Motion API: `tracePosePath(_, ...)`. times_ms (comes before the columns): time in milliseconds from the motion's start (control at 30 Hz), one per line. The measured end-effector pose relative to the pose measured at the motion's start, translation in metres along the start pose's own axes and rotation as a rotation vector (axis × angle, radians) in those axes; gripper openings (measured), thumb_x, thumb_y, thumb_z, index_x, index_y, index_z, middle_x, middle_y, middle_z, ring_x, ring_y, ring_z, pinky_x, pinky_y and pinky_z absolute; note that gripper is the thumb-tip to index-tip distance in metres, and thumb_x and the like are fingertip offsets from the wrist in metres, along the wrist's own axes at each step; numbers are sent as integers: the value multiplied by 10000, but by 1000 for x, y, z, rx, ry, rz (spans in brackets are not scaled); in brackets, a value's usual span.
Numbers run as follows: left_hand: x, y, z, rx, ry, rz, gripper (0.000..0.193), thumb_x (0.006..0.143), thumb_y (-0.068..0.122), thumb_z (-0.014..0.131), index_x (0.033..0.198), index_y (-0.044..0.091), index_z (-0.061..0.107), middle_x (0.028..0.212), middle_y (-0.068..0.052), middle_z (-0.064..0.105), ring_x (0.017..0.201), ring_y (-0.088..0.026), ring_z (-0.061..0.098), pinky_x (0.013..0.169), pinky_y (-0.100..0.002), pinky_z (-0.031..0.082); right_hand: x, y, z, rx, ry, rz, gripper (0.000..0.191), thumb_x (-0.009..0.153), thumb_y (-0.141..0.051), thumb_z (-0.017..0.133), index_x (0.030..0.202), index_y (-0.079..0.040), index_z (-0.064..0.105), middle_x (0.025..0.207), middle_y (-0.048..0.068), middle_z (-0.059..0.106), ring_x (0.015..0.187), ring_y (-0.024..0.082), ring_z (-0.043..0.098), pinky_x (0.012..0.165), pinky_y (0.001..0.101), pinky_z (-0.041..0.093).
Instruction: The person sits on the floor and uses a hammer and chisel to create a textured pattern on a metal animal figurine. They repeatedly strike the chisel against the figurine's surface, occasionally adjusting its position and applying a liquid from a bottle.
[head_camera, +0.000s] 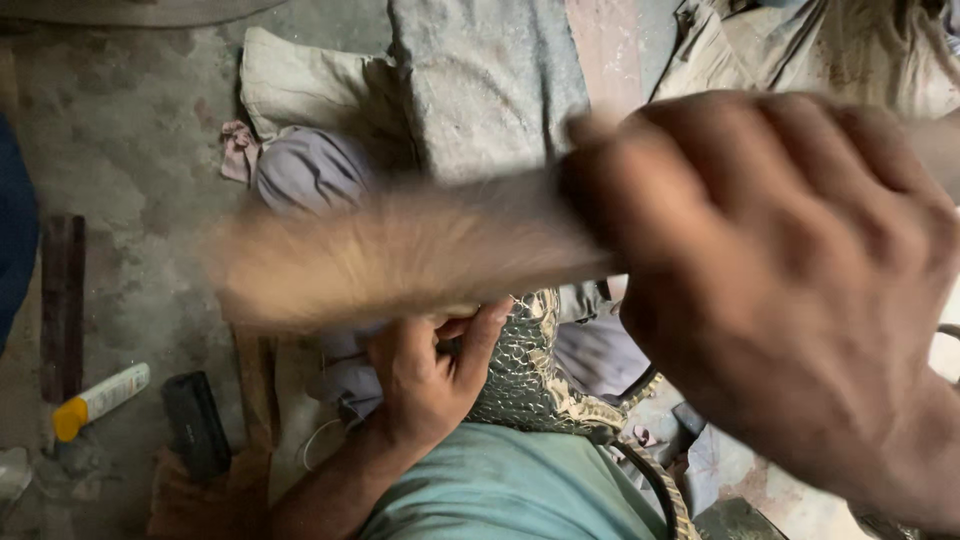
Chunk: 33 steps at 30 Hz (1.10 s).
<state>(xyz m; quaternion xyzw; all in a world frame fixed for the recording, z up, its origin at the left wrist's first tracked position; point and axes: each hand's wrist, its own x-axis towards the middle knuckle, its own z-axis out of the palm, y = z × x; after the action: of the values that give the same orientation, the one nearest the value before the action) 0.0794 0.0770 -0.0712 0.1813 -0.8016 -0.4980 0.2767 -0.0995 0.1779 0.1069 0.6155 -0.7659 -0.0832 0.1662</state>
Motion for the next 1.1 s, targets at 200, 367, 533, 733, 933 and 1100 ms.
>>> tracePosePath(200,0,-1,4,-196,16,-2,227,1034,111,701,1126,-26,544,937,-96,743,760,-80,711,592,-211,555,28,-4,-9,-57,32,-11,279,901,-200,774,1175,-178,730,983,28,736,859,227,712,835,359,521)
tracePosePath(367,9,7,-7,-125,4,-40,282,962,94,739,1090,-34,523,900,-120,715,759,-147,717,629,-256,579,15,9,-18,-22,-131,44,470,682,-62,771,1149,-104,737,979,72,736,889,275,716,787,366,547)
tracePosePath(533,22,-2,-35,-365,123,-63,210,1060,8,663,1133,-22,468,1025,-111,698,855,-138,761,741,-261,635,-49,28,25,298,-159,373,441,784,64,728,1218,4,687,1043,161,705,897,317,695,798,401,551)
tracePosePath(733,26,-5,-51,-344,136,-163,203,1070,-26,641,1156,-37,457,1042,-141,633,817,-152,712,733,-254,648,-128,44,79,464,-191,619,356,928,49,707,1275,63,627,1031,214,667,841,263,693,750,350,563)
tracePosePath(933,46,-4,-50,-402,30,-126,189,1086,20,629,1170,-30,467,1052,-117,635,911,-156,725,790,-284,647,-185,53,113,546,-306,788,526,907,50,708,1398,89,525,1023,243,647,771,268,677,654,361,557)
tracePosePath(1100,56,-3,-48,-359,-68,-185,217,1070,21,642,1213,-32,488,1019,-133,672,920,-158,730,781,-270,687,-214,54,130,610,-299,816,550,915,64,694,1429,80,500,992,224,652,756,265,670,652,357,542)
